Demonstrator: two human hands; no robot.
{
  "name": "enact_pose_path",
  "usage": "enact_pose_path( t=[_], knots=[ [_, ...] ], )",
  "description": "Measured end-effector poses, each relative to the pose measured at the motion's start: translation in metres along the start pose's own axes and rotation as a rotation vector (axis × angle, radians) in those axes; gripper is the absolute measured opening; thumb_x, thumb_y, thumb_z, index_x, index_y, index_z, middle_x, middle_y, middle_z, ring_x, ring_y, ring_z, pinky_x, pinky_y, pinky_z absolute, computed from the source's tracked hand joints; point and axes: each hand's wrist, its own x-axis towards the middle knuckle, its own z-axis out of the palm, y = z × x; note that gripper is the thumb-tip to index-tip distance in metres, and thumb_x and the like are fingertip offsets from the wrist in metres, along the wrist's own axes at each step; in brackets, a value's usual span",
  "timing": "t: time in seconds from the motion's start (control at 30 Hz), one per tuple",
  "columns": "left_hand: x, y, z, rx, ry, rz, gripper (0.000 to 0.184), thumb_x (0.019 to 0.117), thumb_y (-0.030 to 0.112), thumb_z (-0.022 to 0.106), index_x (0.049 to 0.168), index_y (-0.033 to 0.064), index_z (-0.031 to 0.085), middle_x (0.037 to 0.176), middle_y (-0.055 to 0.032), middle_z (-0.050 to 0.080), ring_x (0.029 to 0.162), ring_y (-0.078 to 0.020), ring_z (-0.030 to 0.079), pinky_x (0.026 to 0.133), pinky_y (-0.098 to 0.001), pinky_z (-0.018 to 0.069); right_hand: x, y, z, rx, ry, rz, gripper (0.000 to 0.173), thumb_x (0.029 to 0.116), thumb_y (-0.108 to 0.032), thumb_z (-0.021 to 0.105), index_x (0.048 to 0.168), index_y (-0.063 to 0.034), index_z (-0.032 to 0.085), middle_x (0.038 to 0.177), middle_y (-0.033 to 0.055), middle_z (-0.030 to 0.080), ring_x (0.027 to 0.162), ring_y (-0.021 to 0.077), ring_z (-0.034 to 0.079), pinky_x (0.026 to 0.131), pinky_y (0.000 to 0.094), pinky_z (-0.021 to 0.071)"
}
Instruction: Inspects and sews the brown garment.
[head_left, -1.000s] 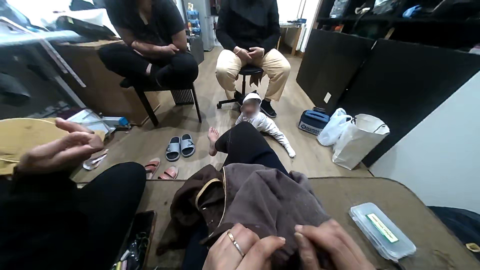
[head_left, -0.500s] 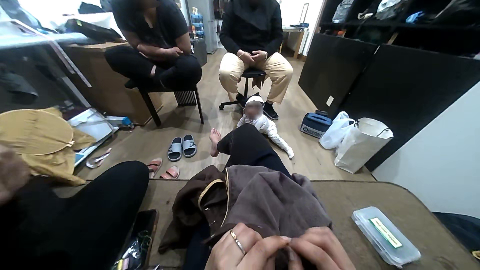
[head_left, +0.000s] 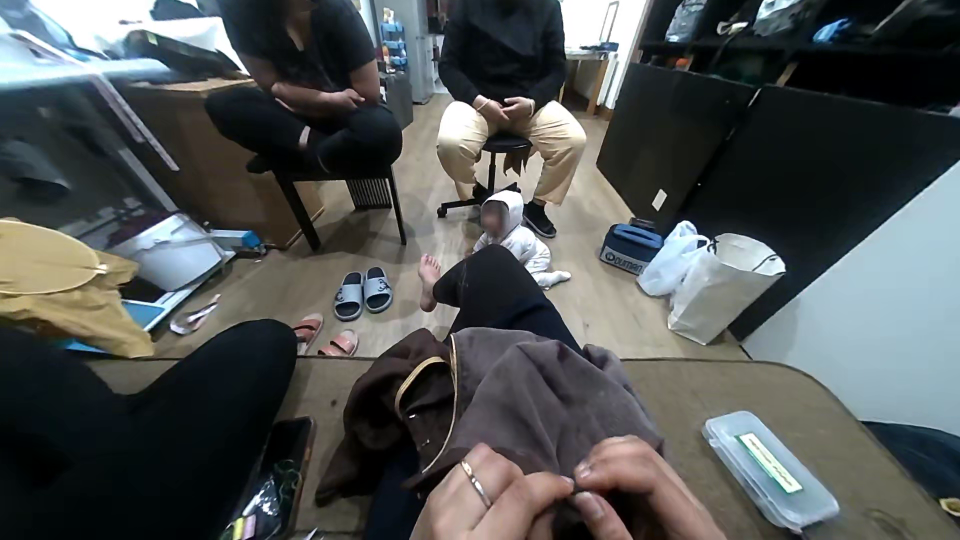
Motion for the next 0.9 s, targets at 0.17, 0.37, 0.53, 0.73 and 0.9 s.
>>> enact_pose_path(
  t=[0.17,0.37,0.53,0.73,0.9],
  knots=[
    [-0.0005,0.0001,0.0010,-0.020,-0.012,-0.016,0.009,0.0944,0.012,0.070,0.100,0.0073,0.075,0.080,-0.0069,0.065,0.084,-0.0146,0.060,0.079,-0.0193,0.0474,0.0009,-0.0008,-0.0009,0.049,-0.029,0.042,0.009,0.1001,-0.020,0.066,0.098,-0.0122,0.070,0.098,-0.0037,0.068,0.099,-0.0002,0.064,0.086,0.0160,0.0540],
    [-0.0009,-0.0005,-0.0004,-0.100,-0.006,-0.067,0.010,0.0939,0.010,0.070,0.101,0.0053,0.075,0.083,-0.0076,0.067,0.084,-0.0128,0.061,0.080,-0.0185,0.0485,-0.0027,0.0017,0.0028,0.171,-0.048,0.095,0.022,0.1009,-0.024,0.066,0.121,-0.0159,0.063,0.107,-0.0058,0.074,0.097,0.0013,0.070,0.086,0.0207,0.0584],
    [0.0000,-0.0005,-0.0016,-0.145,-0.028,-0.074,0.009,0.0942,0.009,0.069,0.099,0.0033,0.073,0.085,-0.0091,0.068,0.085,-0.0123,0.063,0.080,-0.0181,0.0500,-0.0016,0.0053,0.0035,0.183,-0.002,0.038,0.017,0.0958,-0.010,0.071,0.110,-0.0179,0.065,0.101,-0.0075,0.073,0.097,0.0020,0.070,0.085,0.0195,0.0594],
    [0.0021,0.0022,-0.0034,-0.164,-0.027,-0.103,0.009,0.0936,0.007,0.070,0.100,0.0011,0.072,0.088,-0.0103,0.071,0.087,-0.0103,0.066,0.082,-0.0164,0.0519,-0.0020,-0.0017,-0.0016,0.165,-0.061,0.117,0.009,0.1022,-0.014,0.062,0.110,-0.0141,0.068,0.100,-0.0052,0.071,0.089,-0.0014,0.069,0.078,0.0174,0.0596],
    [0.0019,0.0010,-0.0033,-0.153,0.003,-0.109,0.018,0.0936,0.009,0.071,0.109,0.0009,0.073,0.091,-0.0108,0.072,0.088,-0.0103,0.066,0.084,-0.0167,0.0517,-0.0033,-0.0019,-0.0024,0.099,-0.149,0.110,0.014,0.1009,-0.013,0.057,0.098,-0.0032,0.067,0.089,0.0033,0.066,0.080,-0.0017,0.060,0.070,0.0123,0.0494]
  ],
)
